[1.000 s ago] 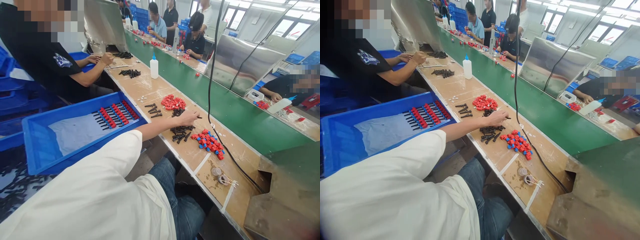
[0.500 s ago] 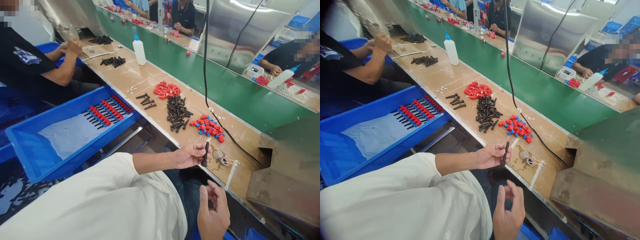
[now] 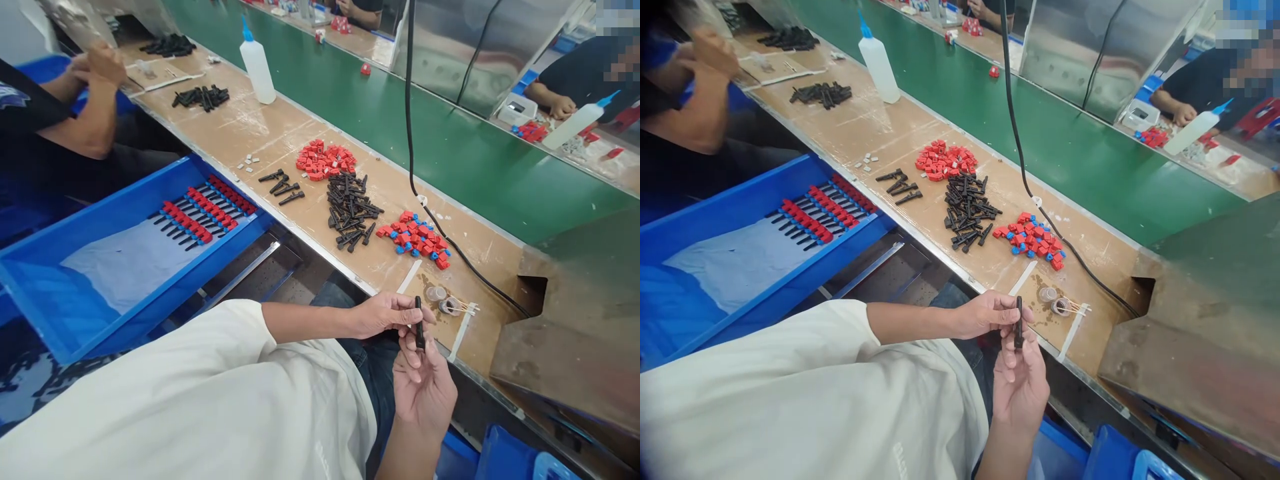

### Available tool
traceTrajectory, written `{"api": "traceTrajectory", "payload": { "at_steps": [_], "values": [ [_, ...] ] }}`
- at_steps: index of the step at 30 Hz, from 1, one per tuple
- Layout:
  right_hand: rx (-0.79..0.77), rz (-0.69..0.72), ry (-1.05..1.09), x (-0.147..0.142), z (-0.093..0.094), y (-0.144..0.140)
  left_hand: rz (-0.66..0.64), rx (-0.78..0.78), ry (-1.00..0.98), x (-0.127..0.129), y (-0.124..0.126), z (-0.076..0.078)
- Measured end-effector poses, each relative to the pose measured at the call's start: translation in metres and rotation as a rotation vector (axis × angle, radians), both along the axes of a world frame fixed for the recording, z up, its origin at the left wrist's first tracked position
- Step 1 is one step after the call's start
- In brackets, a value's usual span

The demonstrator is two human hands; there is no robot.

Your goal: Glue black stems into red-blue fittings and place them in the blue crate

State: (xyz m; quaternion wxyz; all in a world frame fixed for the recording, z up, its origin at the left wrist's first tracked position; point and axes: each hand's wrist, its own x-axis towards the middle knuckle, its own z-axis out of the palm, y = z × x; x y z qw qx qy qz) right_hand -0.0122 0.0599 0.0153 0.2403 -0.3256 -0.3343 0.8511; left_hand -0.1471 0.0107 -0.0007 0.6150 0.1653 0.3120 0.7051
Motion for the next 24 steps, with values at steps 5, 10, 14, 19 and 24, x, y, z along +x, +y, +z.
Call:
{"api": "traceTrajectory", "payload": {
  "at_steps": [5, 10, 14, 19, 24],
  "values": [
    [-0.033, 0.061, -0.032, 0.002, 0.003, 0.002, 0.010, 0.024, -0.004, 0.001, 0.002, -0.006],
    [0.768, -0.409, -0.584, 0.007, -0.008, 0.037, 0.019, -0.001, -0.084, -0.001, 0.004, -0.015],
    [0.918, -0.416, -0.742, 0.005, -0.023, 0.091, -0.016, -0.066, -0.161, -0.001, 0.007, -0.025],
    [0.884, -0.345, -0.677, -0.009, -0.038, 0.120, -0.003, -0.106, -0.179, -0.004, 0.007, -0.034],
    [1.071, -0.276, -0.628, -0.011, -0.040, 0.118, -0.001, -0.075, -0.166, -0.009, 0.006, -0.037]
  ]
}}
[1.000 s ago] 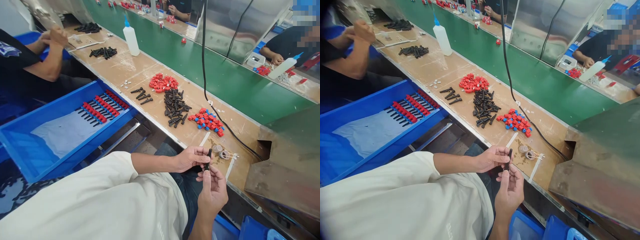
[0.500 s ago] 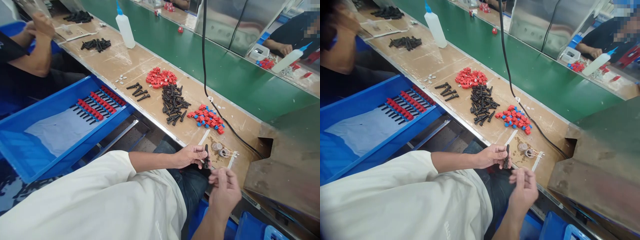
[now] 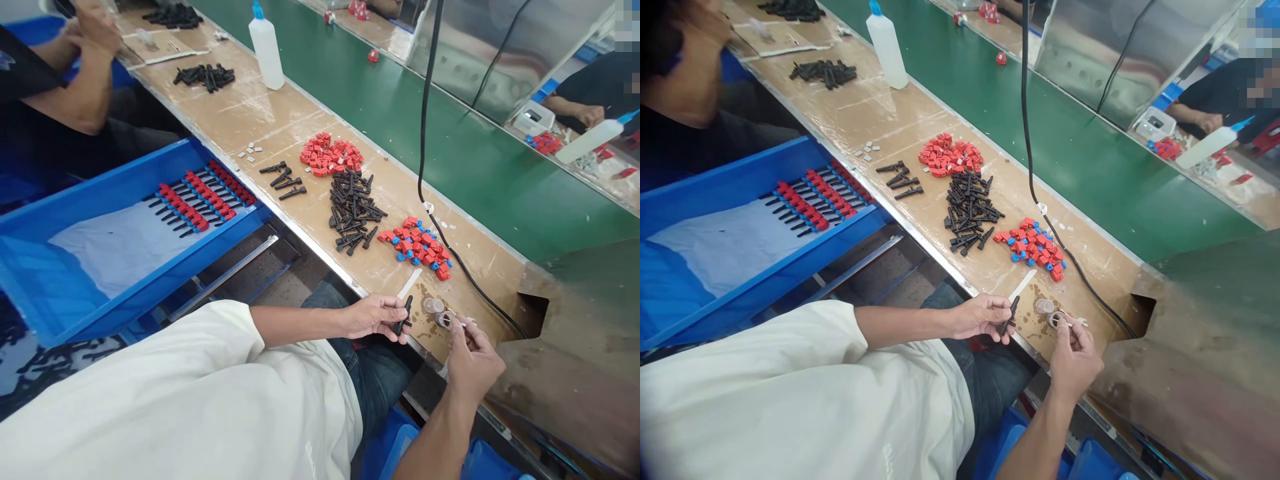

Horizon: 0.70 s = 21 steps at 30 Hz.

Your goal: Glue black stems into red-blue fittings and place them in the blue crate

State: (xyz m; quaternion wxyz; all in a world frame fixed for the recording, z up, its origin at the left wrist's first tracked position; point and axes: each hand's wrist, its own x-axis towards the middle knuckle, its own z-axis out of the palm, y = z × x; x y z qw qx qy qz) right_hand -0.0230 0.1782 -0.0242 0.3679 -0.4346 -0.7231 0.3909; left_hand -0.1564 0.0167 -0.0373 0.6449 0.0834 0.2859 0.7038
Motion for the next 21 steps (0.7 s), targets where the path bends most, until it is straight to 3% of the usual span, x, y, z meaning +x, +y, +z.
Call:
{"api": "traceTrajectory", "payload": {
  "at_steps": [6, 12, 16, 21],
  "values": [
    [0.376, 0.055, -0.194, 0.009, 0.012, 0.006, 0.009, 0.007, -0.006, 0.001, 0.003, -0.003],
    [0.571, 0.169, -0.324, 0.015, 0.012, 0.009, 0.009, -0.011, 0.018, 0.002, 0.004, -0.009],
    [0.490, 0.129, -0.277, 0.016, 0.015, 0.005, 0.020, -0.025, 0.052, 0.000, 0.003, -0.007],
    [0.185, -0.084, -0.103, 0.012, 0.017, 0.000, 0.032, -0.057, 0.062, 0.000, 0.004, -0.004]
  ]
}}
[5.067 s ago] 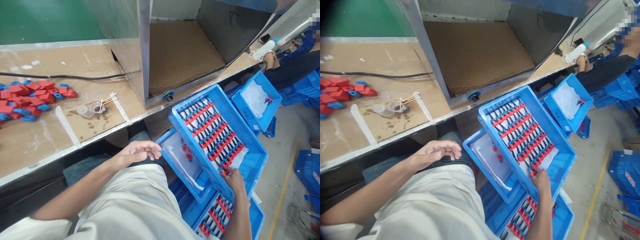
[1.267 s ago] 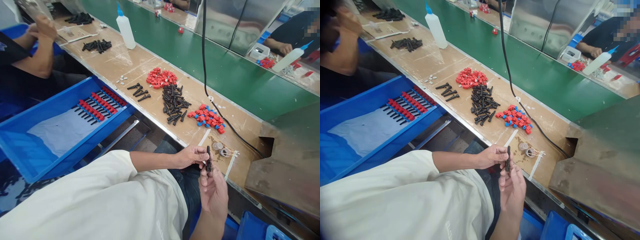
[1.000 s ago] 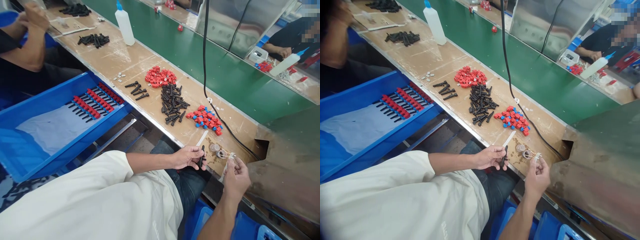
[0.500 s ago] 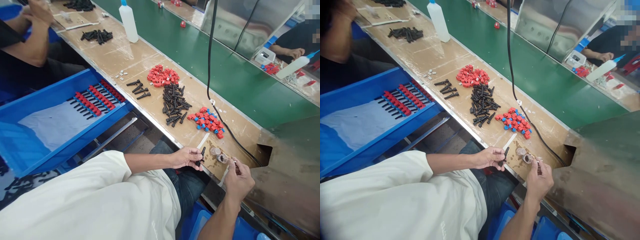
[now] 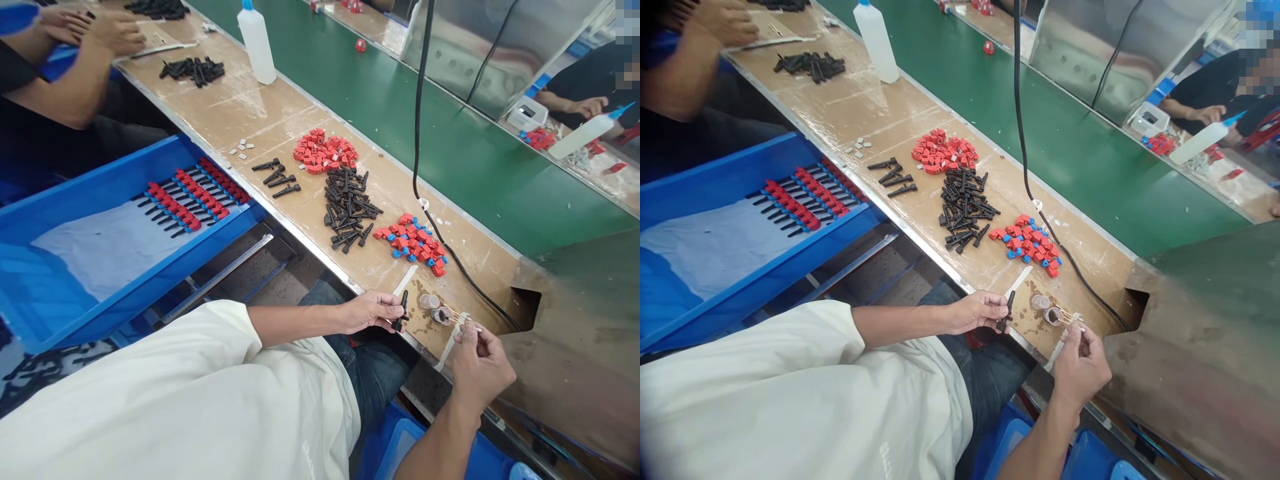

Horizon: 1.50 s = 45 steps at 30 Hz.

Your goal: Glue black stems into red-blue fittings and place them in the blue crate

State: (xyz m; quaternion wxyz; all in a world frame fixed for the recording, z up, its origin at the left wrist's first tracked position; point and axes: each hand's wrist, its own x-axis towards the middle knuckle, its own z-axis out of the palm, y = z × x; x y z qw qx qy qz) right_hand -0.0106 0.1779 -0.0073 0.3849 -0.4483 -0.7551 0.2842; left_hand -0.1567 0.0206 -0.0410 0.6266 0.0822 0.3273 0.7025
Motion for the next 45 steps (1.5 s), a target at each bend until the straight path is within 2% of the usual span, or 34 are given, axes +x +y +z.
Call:
{"api": "traceTrajectory", "payload": {
  "at_steps": [5, 11, 14, 16, 20, 22, 24, 27, 30, 33, 37, 45],
  "values": [
    [-0.243, -0.069, 0.224, -0.007, -0.005, 0.000, 0.001, -0.031, 0.002, 0.001, 0.002, 0.001],
    [-0.430, -0.182, 0.365, -0.012, -0.008, 0.003, -0.017, -0.054, 0.012, 0.000, 0.004, 0.005],
    [-0.548, -0.194, 0.471, -0.011, -0.008, 0.005, -0.016, -0.059, -0.004, 0.000, 0.006, 0.008],
    [-0.657, -0.148, 0.550, -0.008, -0.007, 0.008, -0.013, -0.061, -0.027, 0.001, 0.008, 0.009],
    [-0.878, 0.052, 0.676, -0.002, 0.001, 0.013, -0.025, -0.041, -0.080, 0.004, 0.013, 0.010],
    [-0.924, 0.090, 0.707, -0.001, 0.007, 0.011, -0.027, -0.039, -0.111, 0.005, 0.015, 0.010],
    [-0.879, 0.062, 0.713, 0.000, 0.014, 0.003, -0.027, -0.041, -0.144, 0.006, 0.016, 0.012],
    [-0.666, 0.015, 0.656, 0.000, 0.025, -0.020, -0.040, -0.015, -0.182, 0.007, 0.016, 0.015],
    [-0.438, 0.039, 0.572, 0.001, 0.036, -0.049, -0.055, 0.007, -0.190, 0.009, 0.014, 0.019],
    [-0.286, 0.077, 0.527, 0.001, 0.044, -0.072, -0.071, 0.016, -0.177, 0.011, 0.013, 0.022],
    [-0.208, 0.109, 0.486, 0.000, 0.046, -0.087, -0.070, 0.016, -0.170, 0.012, 0.013, 0.023],
    [-0.215, 0.120, 0.333, 0.002, 0.042, -0.091, -0.059, 0.012, -0.147, 0.011, 0.011, 0.025]
  ]
}}
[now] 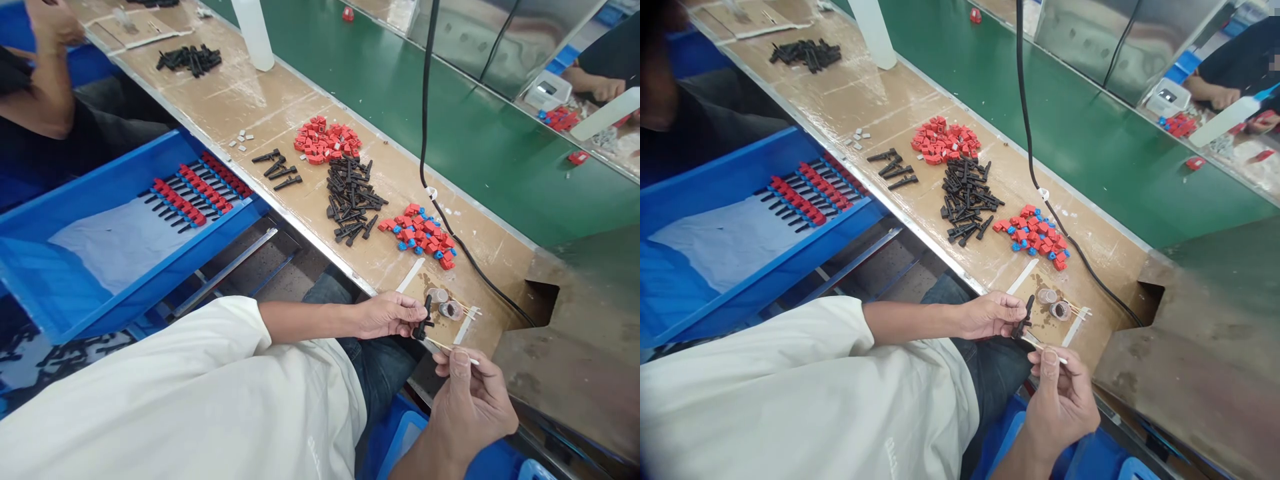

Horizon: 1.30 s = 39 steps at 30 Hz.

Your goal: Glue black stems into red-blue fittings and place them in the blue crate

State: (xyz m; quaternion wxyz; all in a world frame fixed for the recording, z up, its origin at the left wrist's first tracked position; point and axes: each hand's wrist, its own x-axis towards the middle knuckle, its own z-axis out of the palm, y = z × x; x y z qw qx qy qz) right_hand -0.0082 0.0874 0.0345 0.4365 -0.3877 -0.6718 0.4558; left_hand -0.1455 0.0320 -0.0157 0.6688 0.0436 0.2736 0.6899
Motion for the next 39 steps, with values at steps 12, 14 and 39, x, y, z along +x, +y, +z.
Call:
{"api": "traceTrajectory", "payload": {
  "at_steps": [12, 14, 39],
  "values": [
    [0.022, -0.054, -0.081, -0.004, -0.002, -0.006, 0.024, 0.086, 0.409, -0.006, -0.006, 0.006],
    [0.122, -0.036, -0.105, -0.002, -0.006, -0.007, 0.038, 0.078, 0.489, -0.007, -0.007, 0.007],
    [0.519, 0.184, 0.025, 0.008, -0.022, -0.008, 0.052, 0.068, 0.260, -0.004, -0.010, -0.003]
  ]
}}
